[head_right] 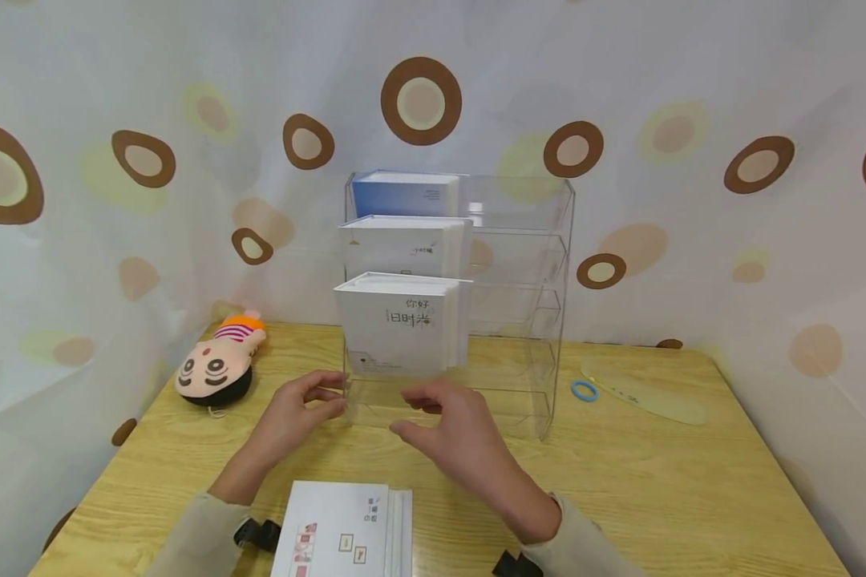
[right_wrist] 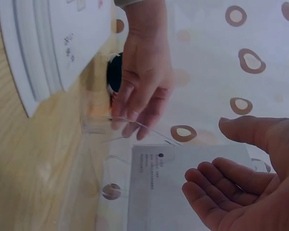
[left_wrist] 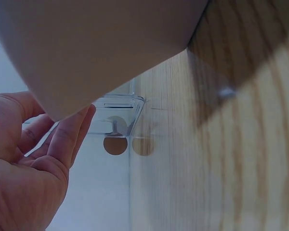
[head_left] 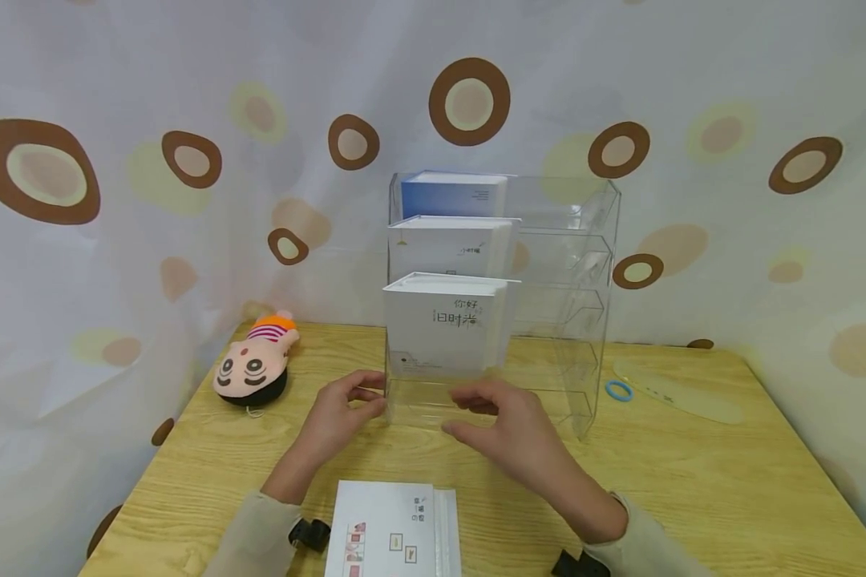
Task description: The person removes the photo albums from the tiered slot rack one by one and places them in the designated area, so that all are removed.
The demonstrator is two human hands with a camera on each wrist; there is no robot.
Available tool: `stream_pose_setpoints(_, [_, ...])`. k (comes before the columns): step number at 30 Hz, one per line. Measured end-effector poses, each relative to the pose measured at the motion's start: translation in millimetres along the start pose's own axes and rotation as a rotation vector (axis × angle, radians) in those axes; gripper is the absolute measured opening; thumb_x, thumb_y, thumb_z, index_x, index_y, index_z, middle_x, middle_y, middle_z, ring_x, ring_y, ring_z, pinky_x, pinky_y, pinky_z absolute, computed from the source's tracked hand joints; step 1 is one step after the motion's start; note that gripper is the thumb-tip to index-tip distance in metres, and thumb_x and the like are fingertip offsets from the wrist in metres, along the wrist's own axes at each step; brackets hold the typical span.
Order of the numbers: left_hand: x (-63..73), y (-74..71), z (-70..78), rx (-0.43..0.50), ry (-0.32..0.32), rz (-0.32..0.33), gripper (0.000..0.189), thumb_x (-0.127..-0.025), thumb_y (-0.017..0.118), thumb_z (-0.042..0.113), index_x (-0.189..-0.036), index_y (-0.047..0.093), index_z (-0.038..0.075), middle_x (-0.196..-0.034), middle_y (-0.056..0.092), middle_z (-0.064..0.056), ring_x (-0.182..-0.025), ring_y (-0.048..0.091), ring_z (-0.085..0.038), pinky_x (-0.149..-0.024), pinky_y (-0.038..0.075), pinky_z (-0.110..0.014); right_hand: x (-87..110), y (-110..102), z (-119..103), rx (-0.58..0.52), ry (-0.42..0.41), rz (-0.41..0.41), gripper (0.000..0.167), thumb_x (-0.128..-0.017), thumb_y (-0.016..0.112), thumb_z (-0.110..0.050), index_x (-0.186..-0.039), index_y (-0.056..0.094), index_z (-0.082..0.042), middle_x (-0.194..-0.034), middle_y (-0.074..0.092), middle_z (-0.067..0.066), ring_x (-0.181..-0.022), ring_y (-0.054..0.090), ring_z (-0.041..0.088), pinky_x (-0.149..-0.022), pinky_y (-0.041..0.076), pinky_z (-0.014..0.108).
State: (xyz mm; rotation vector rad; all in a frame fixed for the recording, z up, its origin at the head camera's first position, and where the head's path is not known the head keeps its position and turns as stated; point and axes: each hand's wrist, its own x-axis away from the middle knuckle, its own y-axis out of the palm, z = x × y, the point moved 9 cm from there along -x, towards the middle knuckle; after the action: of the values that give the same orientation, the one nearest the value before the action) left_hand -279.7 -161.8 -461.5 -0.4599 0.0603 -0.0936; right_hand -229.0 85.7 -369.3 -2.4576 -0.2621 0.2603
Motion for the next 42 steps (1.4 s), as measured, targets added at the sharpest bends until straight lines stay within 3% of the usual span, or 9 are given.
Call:
stream_pose_setpoints(7, [0.6,0.5,0.9,0.011,0.009,0.000,0.041,-0.105,0.078,0.007,-0.145,0.071,0.006,-0.142,0.076,-0.014,-0.121,0.075,-0.028,-0.091,0.064,-0.028,-12.6,-20.9,-0.4,-0.036,-0.007,0.042,0.037,-0.097,0.089,-0.021,-0.130,0.080,-0.009,-0.128,0.083,0.010,-0.122,0.079,0.035,-0.107,0.063,0.053])
stream_pose_setpoints(11, [1.0,1.1,1.7,0.017,0.018,-0.002,0.040,-0.105,0.077,0.006,-0.145,0.071,0.005,-0.142,0.076,-0.015,-0.121,0.075,-0.030,-0.089,0.063,-0.026,-20.4,-30.5,7.4,-0.110,0.017,0.056,0.039,-0.099,0.087,-0.020,-0.135,0.078,-0.006,-0.131,0.081,0.014,-0.125,0.078,0.036,-0.108,0.062,0.053])
stream_pose_setpoints(15, [1.2,0.9,2.8,0.017,0.020,0.000,0.041,-0.105,0.078,0.005,-0.145,0.071,0.004,-0.141,0.076,-0.015,-0.121,0.075,-0.030,-0.089,0.063,-0.026,-27.7,-39.0,17.5,-0.194,0.042,0.063,0.043,-0.100,0.086,-0.020,-0.139,0.076,-0.005,-0.135,0.079,0.016,-0.129,0.076,0.034,-0.108,0.062,0.037])
stream_pose_setpoints(18, [1.1,1.2,3.3,0.019,0.018,-0.002,0.041,-0.105,0.078,0.006,-0.145,0.071,0.004,-0.142,0.076,-0.015,-0.121,0.075,-0.030,-0.090,0.063,-0.025,-30.6,-45.6,22.6,-0.225,0.050,0.073,0.045,-0.101,0.086,-0.021,-0.142,0.075,-0.005,-0.138,0.078,0.016,-0.131,0.075,0.033,-0.101,0.059,0.021])
stream_pose_setpoints(21, [1.3,0.7,4.4,0.016,0.021,0.000,0.041,-0.105,0.078,0.006,-0.145,0.071,0.004,-0.142,0.076,-0.015,-0.121,0.075,-0.030,-0.090,0.063,-0.025,-32.3,-51.8,24.6,-0.256,0.060,0.088,0.046,-0.102,0.085,-0.021,-0.143,0.073,-0.006,-0.141,0.077,0.017,-0.132,0.074,0.033,-0.096,0.056,0.013])
stream_pose_setpoints(27, [1.6,-0.2,5.4,0.012,0.019,0.007,0.040,-0.105,0.078,0.006,-0.145,0.072,0.005,-0.142,0.076,-0.014,-0.121,0.075,-0.029,-0.090,0.063,-0.025,-35.4,-63.9,27.8,-0.331,0.097,0.136,0.048,-0.103,0.084,-0.021,-0.146,0.071,-0.006,-0.147,0.073,0.016,-0.136,0.071,0.029,-0.097,0.057,0.012])
stream_pose_setpoints(34, [2.2,-0.3,5.6,0.013,0.013,0.008,0.040,-0.105,0.078,0.006,-0.144,0.072,0.005,-0.142,0.076,-0.014,-0.121,0.075,-0.029,-0.090,0.062,-0.027,-43.1,-78.1,38.1,-0.382,0.098,0.200,0.047,-0.103,0.084,-0.022,-0.145,0.071,-0.006,-0.144,0.074,0.013,-0.119,0.072,0.004,-0.096,0.060,0.015])
stream_pose_setpoints(37, [2.0,-0.4,3.7,0.011,0.010,0.010,0.039,-0.104,0.078,0.006,-0.143,0.072,0.006,-0.141,0.076,-0.014,-0.121,0.075,-0.028,-0.090,0.063,-0.027,-48.0,-84.6,44.7,-0.406,0.081,0.229,0.046,-0.103,0.085,-0.021,-0.144,0.072,-0.005,-0.136,0.077,0.005,-0.113,0.073,-0.002,-0.096,0.060,0.015])
stream_pose_setpoints(42, [0.8,0.1,0.3,0.007,0.006,0.006,0.039,-0.105,0.078,0.007,-0.144,0.073,0.008,-0.141,0.077,-0.012,-0.121,0.075,-0.027,-0.090,0.062,-0.027,-58.2,-92.4,52.4,-0.429,0.027,0.237,0.047,-0.105,0.082,-0.022,-0.145,0.069,-0.003,-0.128,0.075,-0.009,-0.117,0.072,0.000,-0.097,0.060,0.015])
